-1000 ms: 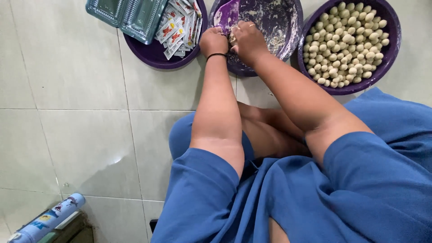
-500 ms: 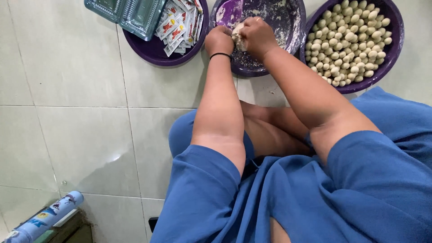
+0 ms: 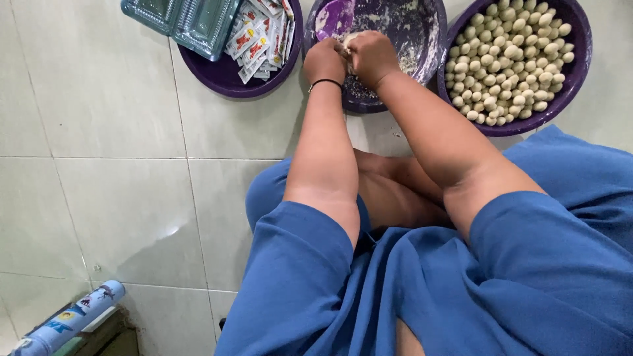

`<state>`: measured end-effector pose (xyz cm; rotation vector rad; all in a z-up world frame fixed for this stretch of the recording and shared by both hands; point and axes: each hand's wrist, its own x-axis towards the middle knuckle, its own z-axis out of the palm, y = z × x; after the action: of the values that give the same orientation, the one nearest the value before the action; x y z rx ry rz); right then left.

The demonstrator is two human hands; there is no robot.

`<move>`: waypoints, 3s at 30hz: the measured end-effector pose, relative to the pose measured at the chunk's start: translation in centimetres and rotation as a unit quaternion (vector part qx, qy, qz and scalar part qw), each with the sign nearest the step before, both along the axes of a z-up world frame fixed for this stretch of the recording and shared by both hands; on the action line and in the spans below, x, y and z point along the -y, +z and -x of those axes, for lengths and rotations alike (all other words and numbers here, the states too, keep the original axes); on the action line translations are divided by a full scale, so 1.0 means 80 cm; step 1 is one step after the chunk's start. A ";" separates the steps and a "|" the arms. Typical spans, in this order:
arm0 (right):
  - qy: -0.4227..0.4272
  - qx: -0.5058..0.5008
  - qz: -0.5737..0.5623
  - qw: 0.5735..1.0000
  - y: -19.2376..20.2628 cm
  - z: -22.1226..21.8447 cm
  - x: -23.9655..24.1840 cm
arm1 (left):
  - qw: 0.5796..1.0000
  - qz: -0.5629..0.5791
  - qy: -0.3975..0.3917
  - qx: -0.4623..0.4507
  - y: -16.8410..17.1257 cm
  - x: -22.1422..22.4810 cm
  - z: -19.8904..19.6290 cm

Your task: Rolling small pieces of dough into uniform balls using palms and placing them into a bowl.

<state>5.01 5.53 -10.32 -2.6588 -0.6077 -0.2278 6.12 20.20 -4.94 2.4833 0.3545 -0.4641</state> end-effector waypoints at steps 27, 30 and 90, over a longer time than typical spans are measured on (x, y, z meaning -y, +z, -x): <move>-0.209 -0.318 -0.403 0.832 0.057 -0.008 0.013 | 0.991 0.122 0.039 -0.022 0.001 -0.006 -0.018; -0.199 -0.340 -0.452 0.800 0.047 -0.012 0.014 | 0.992 0.099 0.045 -0.062 0.035 0.002 -0.015; -0.027 0.052 -0.281 0.958 0.356 0.231 0.152 | 0.632 0.769 0.005 -0.102 0.200 0.121 0.187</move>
<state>-13.45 -6.66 18.15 -2.1229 -0.4215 -0.4796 -8.83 10.56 11.03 0.7199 -0.0327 -0.6349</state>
